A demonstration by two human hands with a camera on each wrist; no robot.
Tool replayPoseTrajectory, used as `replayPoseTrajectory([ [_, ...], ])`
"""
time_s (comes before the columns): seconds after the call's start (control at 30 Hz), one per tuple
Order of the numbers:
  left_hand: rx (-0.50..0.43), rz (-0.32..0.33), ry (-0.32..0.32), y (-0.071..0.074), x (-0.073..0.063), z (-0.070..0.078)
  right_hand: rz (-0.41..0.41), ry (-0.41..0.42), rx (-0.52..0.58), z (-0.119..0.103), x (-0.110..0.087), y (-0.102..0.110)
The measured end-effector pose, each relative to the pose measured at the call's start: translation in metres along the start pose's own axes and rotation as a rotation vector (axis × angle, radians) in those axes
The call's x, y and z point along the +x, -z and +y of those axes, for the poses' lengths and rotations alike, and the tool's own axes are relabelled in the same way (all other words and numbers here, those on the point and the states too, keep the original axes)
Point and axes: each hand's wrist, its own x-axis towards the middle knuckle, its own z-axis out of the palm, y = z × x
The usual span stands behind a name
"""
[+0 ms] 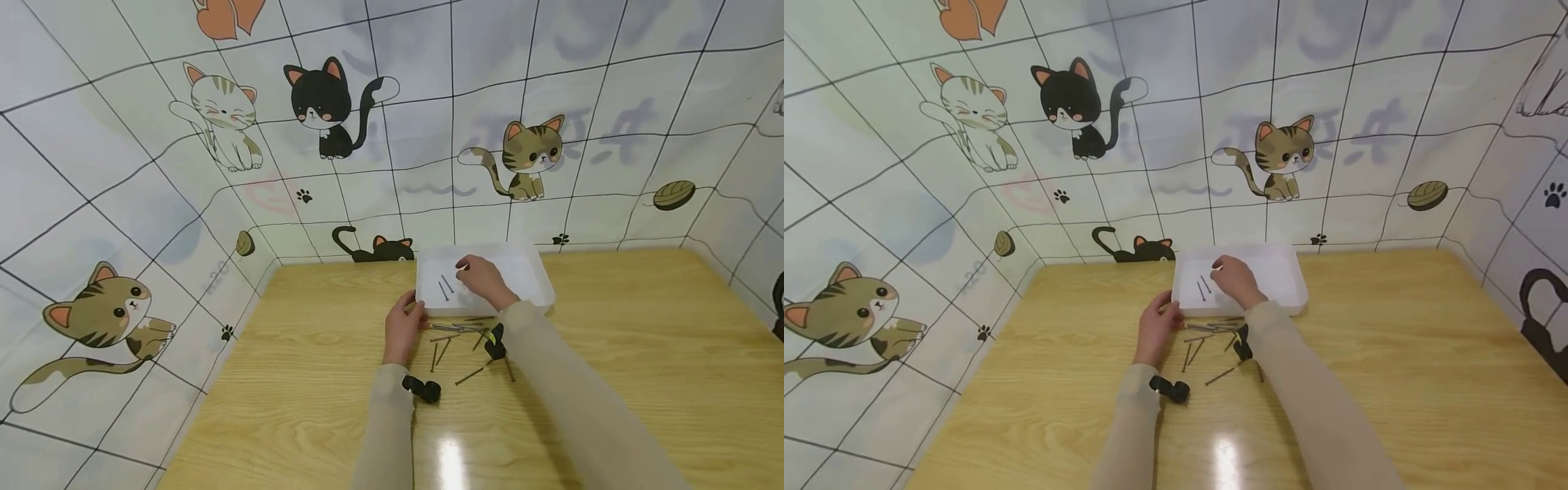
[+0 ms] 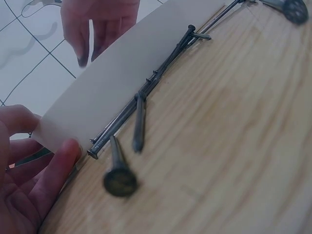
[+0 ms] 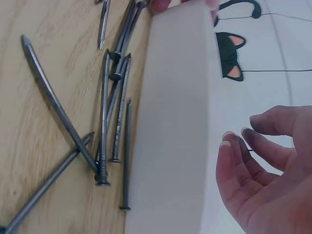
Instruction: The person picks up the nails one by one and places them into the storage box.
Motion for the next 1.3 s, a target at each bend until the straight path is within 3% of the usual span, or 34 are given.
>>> replayPoseTrajectory([
  [0.07,-0.011,-0.022,0.018,0.001,-0.003,0.004,0.022,0.006,0.030,0.000,-0.007,0.002],
  [0.2,-0.012,-0.015,0.028,0.001,0.002,-0.007,0.070,0.036,0.125,0.001,-0.021,0.006],
  [0.33,0.014,0.010,0.008,0.000,0.007,-0.018,0.119,0.064,0.198,0.003,-0.037,0.012],
  [0.53,0.029,0.027,-0.019,0.001,0.009,-0.022,0.142,0.074,0.246,0.012,-0.059,0.016],
  [0.93,0.010,0.002,-0.010,-0.002,0.007,-0.019,0.095,0.112,0.445,0.042,-0.096,0.022],
  [1.13,-0.010,-0.023,0.013,-0.001,0.004,-0.015,0.085,0.067,0.569,0.053,-0.109,0.023],
  [1.3,-0.038,-0.042,0.023,0.000,-0.003,-0.003,0.101,0.018,0.621,0.061,-0.116,0.025],
])
